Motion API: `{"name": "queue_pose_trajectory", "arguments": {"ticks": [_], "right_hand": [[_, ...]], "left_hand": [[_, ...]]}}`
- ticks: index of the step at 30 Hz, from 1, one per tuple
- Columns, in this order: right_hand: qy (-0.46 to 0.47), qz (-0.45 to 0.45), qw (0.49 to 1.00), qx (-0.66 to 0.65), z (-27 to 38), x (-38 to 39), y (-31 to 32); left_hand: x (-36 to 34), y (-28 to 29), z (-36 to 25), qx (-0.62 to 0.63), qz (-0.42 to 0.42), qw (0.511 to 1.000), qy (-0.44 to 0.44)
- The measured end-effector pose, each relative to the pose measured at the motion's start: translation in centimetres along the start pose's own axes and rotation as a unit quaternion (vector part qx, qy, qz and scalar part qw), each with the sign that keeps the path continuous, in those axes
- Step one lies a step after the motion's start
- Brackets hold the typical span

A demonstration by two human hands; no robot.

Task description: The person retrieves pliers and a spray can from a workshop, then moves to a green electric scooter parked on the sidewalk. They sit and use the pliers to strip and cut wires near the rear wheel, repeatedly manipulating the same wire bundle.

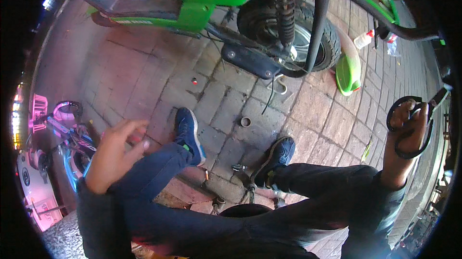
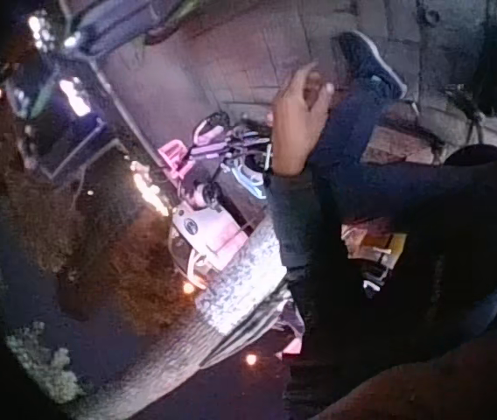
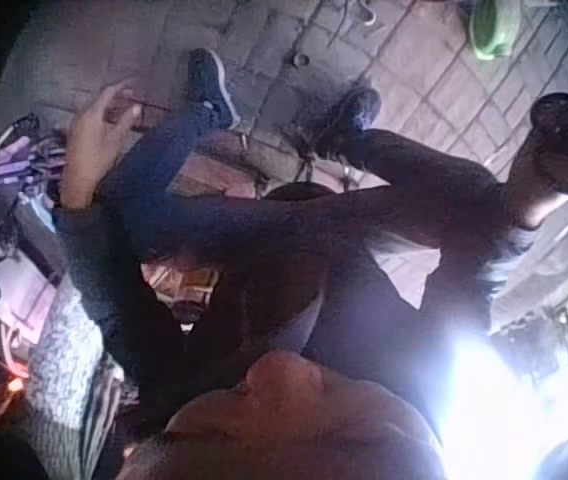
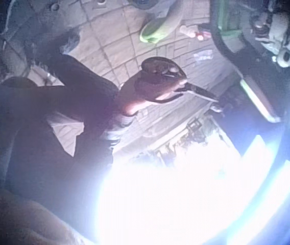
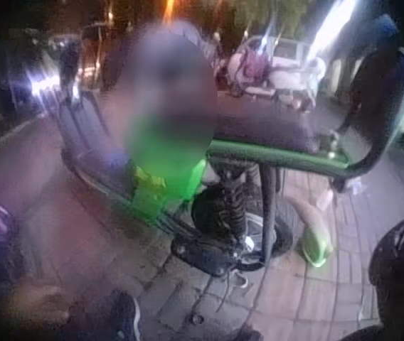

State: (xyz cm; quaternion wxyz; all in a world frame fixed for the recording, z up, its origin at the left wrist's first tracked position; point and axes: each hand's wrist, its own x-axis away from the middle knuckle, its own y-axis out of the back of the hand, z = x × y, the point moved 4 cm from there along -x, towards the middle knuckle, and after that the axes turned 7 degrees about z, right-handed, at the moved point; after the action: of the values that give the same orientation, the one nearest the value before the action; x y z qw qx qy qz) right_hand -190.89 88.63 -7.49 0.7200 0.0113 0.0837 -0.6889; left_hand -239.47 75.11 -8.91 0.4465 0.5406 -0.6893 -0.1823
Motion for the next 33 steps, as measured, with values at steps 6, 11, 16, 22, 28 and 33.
{"name": "queue_pose_trajectory", "arguments": {"ticks": [6, 11, 16, 22, 28, 33], "right_hand": [[-0.02, -0.156, 0.987, 0.034, -2.8, 1.4, 0.1], [-0.035, -0.048, 0.998, 0.029, -3.0, 0.6, -1.6], [-0.064, 0.0, 0.998, -0.001, -2.7, 1.5, -2.4], [-0.251, -0.034, 0.956, 0.145, -4.9, 9.5, -1.9], [-0.399, -0.127, 0.906, -0.059, -13.7, 19.6, -6.8], [-0.432, -0.118, 0.891, 0.074, -18.6, 22.8, -8.9]], "left_hand": [[-5.0, -0.8, -4.4, 0.017, 0.061, 0.993, -0.097], [-11.1, -4.3, -5.0, 0.026, 0.18, 0.974, -0.136], [-13.8, -6.3, -3.4, -0.022, 0.202, 0.967, -0.154], [-17.1, -15.2, -5.0, -0.304, 0.061, 0.844, -0.437], [-23.6, -27.2, -7.9, -0.47, -0.053, 0.745, -0.47], [-26.2, -27.7, -9.4, -0.384, 0.053, 0.774, -0.5]]}}
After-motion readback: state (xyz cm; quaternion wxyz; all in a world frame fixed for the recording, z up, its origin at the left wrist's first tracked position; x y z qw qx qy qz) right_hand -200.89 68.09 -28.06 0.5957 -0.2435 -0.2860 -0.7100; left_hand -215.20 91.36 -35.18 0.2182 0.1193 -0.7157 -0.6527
